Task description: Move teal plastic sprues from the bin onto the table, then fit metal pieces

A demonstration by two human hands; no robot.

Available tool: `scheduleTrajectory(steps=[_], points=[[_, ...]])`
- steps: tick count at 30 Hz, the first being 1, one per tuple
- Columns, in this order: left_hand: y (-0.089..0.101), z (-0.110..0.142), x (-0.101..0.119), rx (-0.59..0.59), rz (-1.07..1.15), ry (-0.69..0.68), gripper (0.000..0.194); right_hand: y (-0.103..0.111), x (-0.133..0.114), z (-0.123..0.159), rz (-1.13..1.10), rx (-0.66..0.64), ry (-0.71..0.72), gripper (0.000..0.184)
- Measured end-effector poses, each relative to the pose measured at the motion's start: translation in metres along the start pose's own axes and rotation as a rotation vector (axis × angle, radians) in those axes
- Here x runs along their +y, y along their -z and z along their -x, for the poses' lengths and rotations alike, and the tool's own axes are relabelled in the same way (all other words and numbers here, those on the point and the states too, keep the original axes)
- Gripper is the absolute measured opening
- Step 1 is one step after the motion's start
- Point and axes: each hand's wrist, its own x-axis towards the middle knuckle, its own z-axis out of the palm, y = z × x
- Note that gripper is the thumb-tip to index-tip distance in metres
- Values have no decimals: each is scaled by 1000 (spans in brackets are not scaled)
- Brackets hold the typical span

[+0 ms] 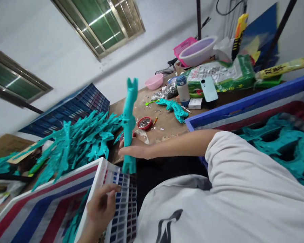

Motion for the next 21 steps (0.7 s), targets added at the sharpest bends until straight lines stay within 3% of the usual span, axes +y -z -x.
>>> scheduleTrajectory(steps=[2,4,6,8,11,16,18,21], points=[[-20,-2,-18,-28,155,140,47,11,13,-1,240,72,44,21],[-43,-4,-31,-171,369,254,87,12,30,4,386,32,88,21],[-63,-1,-36,-354,584,356,114,3,47,13,444,-78,88,41],[-76,7,-34,-478,720,429,112,-8,64,23,502,-162,36,58],[-78,17,-22,-586,786,500,91,-16,84,36,689,-306,-4,67],[-55,5,-17,-513,830,471,100,2,99,42,1031,-589,272,146],[-47,-3,-19,-483,803,468,94,9,100,43,1134,-624,391,143],[-43,-16,-20,-411,739,466,93,15,98,42,1207,-627,508,112]])
